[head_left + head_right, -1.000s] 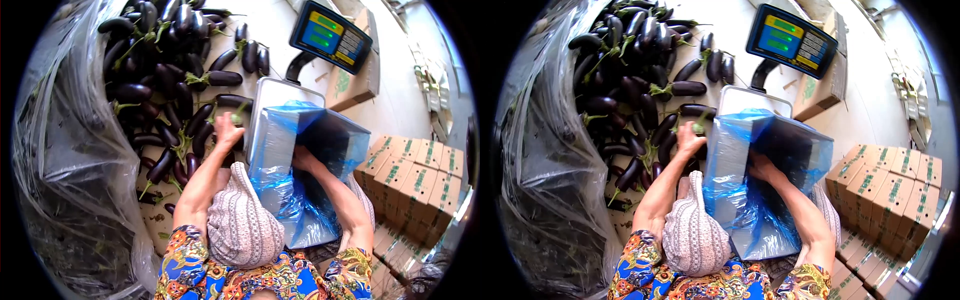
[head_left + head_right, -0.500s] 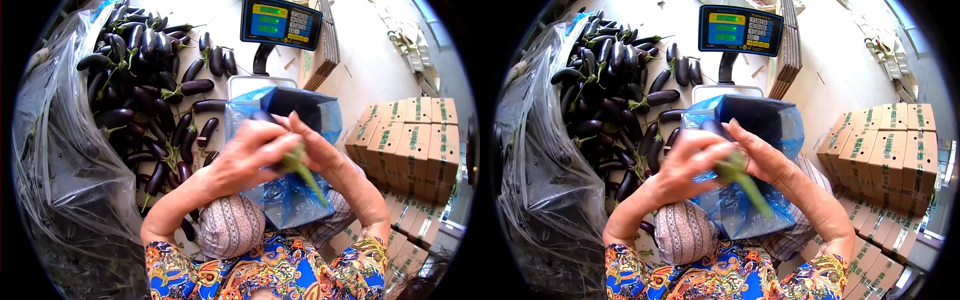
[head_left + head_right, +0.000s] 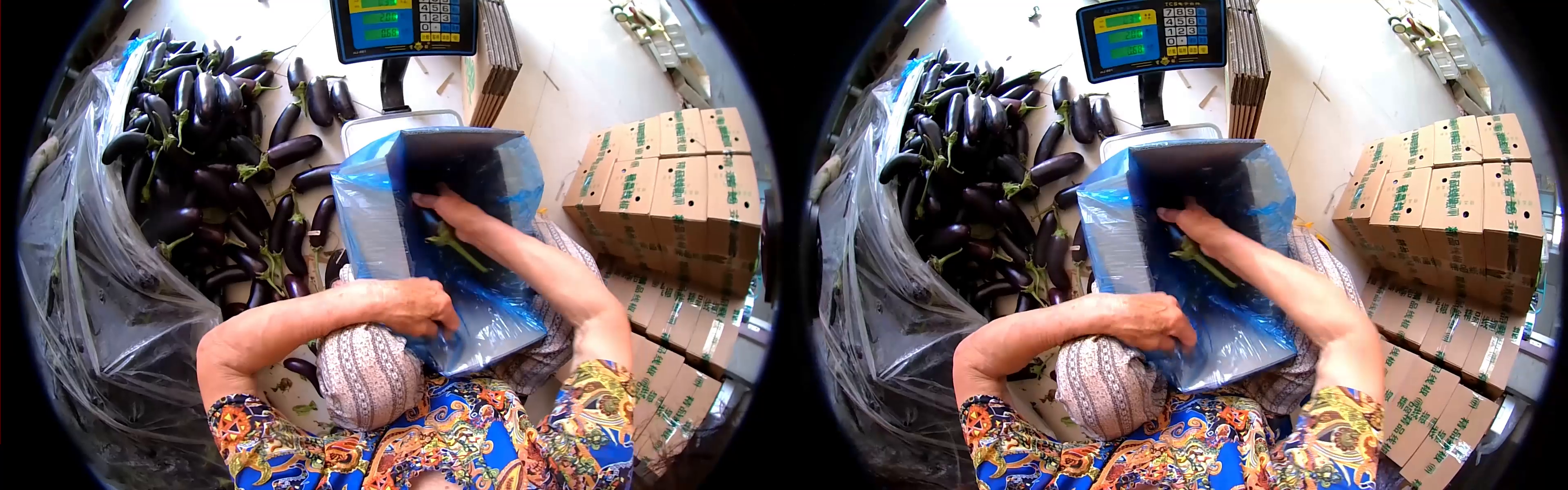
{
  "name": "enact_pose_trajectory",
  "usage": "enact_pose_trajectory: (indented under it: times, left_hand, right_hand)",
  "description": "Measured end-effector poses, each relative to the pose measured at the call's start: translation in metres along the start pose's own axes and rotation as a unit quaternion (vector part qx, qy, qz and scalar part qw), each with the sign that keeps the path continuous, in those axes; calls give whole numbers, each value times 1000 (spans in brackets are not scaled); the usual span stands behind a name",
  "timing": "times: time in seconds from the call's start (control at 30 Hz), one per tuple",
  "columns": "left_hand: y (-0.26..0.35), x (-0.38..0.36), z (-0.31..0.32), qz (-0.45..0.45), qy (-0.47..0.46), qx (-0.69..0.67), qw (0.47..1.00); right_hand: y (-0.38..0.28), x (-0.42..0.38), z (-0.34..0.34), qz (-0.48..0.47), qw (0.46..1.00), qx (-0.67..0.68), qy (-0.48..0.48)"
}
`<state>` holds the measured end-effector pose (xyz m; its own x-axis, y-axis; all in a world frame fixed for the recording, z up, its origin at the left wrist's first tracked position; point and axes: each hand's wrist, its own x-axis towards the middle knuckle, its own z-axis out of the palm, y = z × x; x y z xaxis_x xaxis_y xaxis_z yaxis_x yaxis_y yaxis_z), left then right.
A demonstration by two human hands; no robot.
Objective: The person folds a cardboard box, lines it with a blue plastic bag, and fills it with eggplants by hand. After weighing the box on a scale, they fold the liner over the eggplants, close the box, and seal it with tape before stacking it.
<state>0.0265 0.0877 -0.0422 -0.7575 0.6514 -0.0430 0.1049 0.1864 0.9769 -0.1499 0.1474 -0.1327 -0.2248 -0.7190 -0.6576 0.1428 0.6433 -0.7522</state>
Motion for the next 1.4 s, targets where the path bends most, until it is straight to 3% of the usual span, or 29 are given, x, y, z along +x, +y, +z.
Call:
enact_pose_trajectory:
  times: [0.07,0.17,0.27,0.33,0.37,0.43,0.47,0.5,0.57,0.6,0.67,0.77,0.83,0.93,0.97,1.07,1.13,1.2,1.27,1.33,1.4]
  left_hand:
    - [6,0,0,22,-39,-138,989]
    - [0,5,-1,63,-91,-186,976]
    - [-23,14,12,58,-145,-192,969]
    - [-15,6,8,59,-116,-160,978]
    - [-9,-8,6,82,-21,-132,988]
    - [17,-44,-27,-3,150,83,985]
    - [9,-65,-43,54,305,57,949]
    - [1,-88,-62,28,445,58,893]
    - [-60,-127,-89,-134,657,290,683]
    - [-95,-147,-98,-286,637,291,654]
    - [-172,-173,-99,-418,589,344,600]
    - [-263,-186,-93,-558,463,443,528]
    - [-279,-175,-100,-629,421,448,476]
    - [-272,-181,-105,-613,398,448,515]
    - [-259,-180,-103,-609,416,435,516]
    - [-206,-185,-103,-553,567,318,521]
    - [-180,-194,-96,-432,700,281,494]
    - [-97,-176,-94,-339,784,69,515]
    - [-22,-144,-86,-184,797,-16,575]
    - [9,-108,-69,-143,743,110,645]
    - [42,-71,-53,-27,618,180,765]
  right_hand:
    - [17,23,19,-34,999,0,34]
    - [52,38,57,-27,991,-12,127]
    - [95,63,61,-183,965,-85,165]
    - [90,64,63,-155,965,-136,162]
    - [94,73,58,-141,964,-157,162]
    - [85,81,45,-143,965,-169,144]
    - [100,94,33,-156,955,-219,127]
    - [96,89,31,-193,939,-252,130]
    - [89,73,36,-239,906,-303,173]
    - [86,68,41,-229,905,-302,192]
    - [82,64,51,-211,902,-300,227]
    - [87,66,57,-199,888,-341,235]
    - [85,66,49,-172,903,-339,200]
    - [70,60,26,-145,913,-374,80]
    - [62,53,24,-116,865,-472,122]
    - [-38,-5,4,-29,872,-483,-79]
    - [-83,-48,3,-66,956,-281,-59]
    - [-107,-75,-2,-74,986,-134,-71]
    - [-131,-94,10,-143,987,-66,-39]
    - [-141,-101,26,-240,971,5,-20]
    - [-139,-105,48,-314,945,91,10]
